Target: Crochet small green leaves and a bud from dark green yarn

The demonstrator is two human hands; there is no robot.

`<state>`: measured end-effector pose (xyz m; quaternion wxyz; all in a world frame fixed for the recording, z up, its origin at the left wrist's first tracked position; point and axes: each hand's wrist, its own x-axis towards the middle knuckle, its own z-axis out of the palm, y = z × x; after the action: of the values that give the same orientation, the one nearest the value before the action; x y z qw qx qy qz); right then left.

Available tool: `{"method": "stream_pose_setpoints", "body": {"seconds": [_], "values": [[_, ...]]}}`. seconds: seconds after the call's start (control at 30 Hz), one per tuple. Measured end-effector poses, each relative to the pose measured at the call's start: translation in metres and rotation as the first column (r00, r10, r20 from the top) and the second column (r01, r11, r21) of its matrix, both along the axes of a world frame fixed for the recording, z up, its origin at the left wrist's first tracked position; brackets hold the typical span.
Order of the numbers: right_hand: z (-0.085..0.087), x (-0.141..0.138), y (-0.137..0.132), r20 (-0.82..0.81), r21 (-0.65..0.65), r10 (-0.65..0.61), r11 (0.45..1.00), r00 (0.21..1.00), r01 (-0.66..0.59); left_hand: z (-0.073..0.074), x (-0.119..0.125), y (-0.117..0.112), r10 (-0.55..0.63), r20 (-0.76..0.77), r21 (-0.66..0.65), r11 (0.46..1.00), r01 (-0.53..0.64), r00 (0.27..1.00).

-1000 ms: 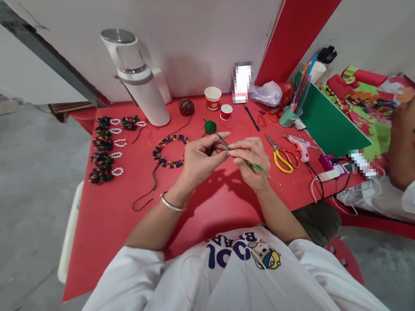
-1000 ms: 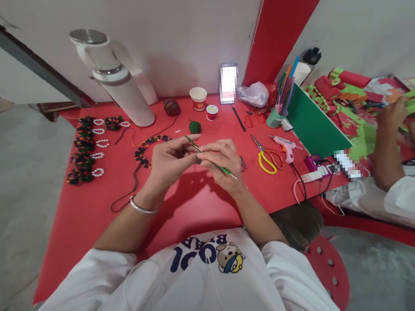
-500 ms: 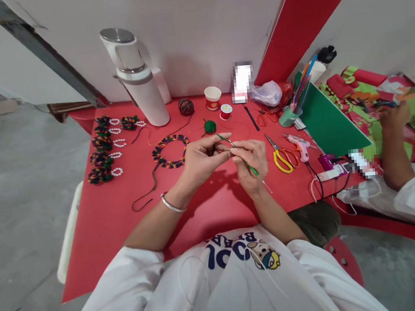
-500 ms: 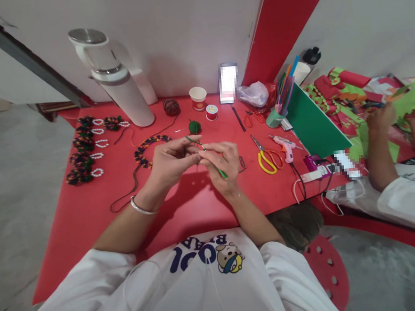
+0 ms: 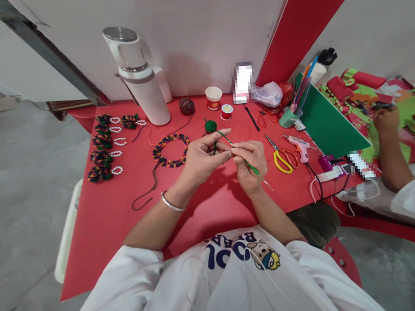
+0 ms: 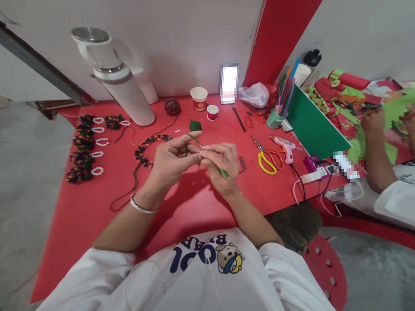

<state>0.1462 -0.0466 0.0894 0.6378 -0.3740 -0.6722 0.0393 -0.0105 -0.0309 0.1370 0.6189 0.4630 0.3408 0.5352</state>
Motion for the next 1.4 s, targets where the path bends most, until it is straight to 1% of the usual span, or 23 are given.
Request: {"method": "stream_pose_setpoints", "body": {"seconds": [0.07, 0.13, 0.23, 0.3, 0.37, 0.43, 0.53, 0.8, 0.9, 1.03, 1.17, 1.3, 1.4], "values": [[-0.001, 0.005, 0.003, -0.106, -0.114, 0.115, 0.985, 0.988, -0.127, 0.004, -0.007, 0.001, -0.061, -0.058, -0.001, 0.998, 0.062, 0.996], [-0.001, 0.009, 0.007, -0.236, -0.195, 0.227, 0.942, 0.945, -0.275, 0.009, -0.014, 0.002, -0.097, -0.101, 0.000, 0.995, 0.098, 0.990], [0.000, 0.017, 0.013, -0.355, -0.216, 0.336, 0.879, 0.872, -0.426, 0.015, -0.020, 0.002, -0.096, -0.149, 0.024, 0.995, 0.101, 0.984], [0.002, 0.021, 0.016, -0.385, -0.206, 0.390, 0.847, 0.837, -0.489, 0.017, -0.021, 0.002, -0.093, -0.171, 0.041, 0.994, 0.101, 0.981], [0.004, 0.025, 0.018, -0.395, -0.228, 0.422, 0.815, 0.816, -0.532, 0.016, -0.021, 0.002, -0.081, -0.174, 0.049, 0.995, 0.091, 0.981], [0.006, 0.029, 0.019, -0.396, -0.270, 0.432, 0.789, 0.810, -0.552, 0.016, -0.021, 0.002, -0.060, -0.169, 0.046, 0.997, 0.068, 0.984], [0.009, 0.033, 0.020, -0.397, -0.291, 0.440, 0.773, 0.806, -0.565, 0.015, -0.021, 0.004, -0.030, -0.174, 0.039, 0.999, 0.038, 0.984], [0.013, 0.039, 0.022, -0.334, -0.261, 0.511, 0.757, 0.792, -0.599, 0.013, -0.021, 0.007, 0.023, -0.154, 0.074, 0.997, -0.011, 0.988], [0.013, 0.040, 0.023, -0.317, -0.228, 0.537, 0.757, 0.782, -0.612, 0.014, -0.020, 0.007, 0.028, -0.134, 0.069, 0.997, -0.019, 0.991], [0.013, 0.040, 0.023, -0.317, -0.219, 0.561, 0.741, 0.765, -0.635, 0.015, -0.020, 0.006, 0.039, -0.123, 0.060, 0.998, -0.032, 0.992], [0.015, 0.039, 0.022, -0.307, -0.218, 0.547, 0.756, 0.779, -0.617, 0.013, -0.020, 0.007, 0.053, -0.112, 0.070, 0.997, -0.045, 0.992], [0.018, 0.040, 0.020, -0.260, -0.226, 0.525, 0.783, 0.810, -0.580, 0.011, -0.020, 0.008, 0.068, -0.115, 0.081, 0.995, -0.058, 0.991], [0.020, 0.040, 0.020, -0.228, -0.223, 0.524, 0.792, 0.821, -0.568, 0.011, -0.020, 0.008, 0.070, -0.115, 0.078, 0.995, -0.061, 0.991]]}}
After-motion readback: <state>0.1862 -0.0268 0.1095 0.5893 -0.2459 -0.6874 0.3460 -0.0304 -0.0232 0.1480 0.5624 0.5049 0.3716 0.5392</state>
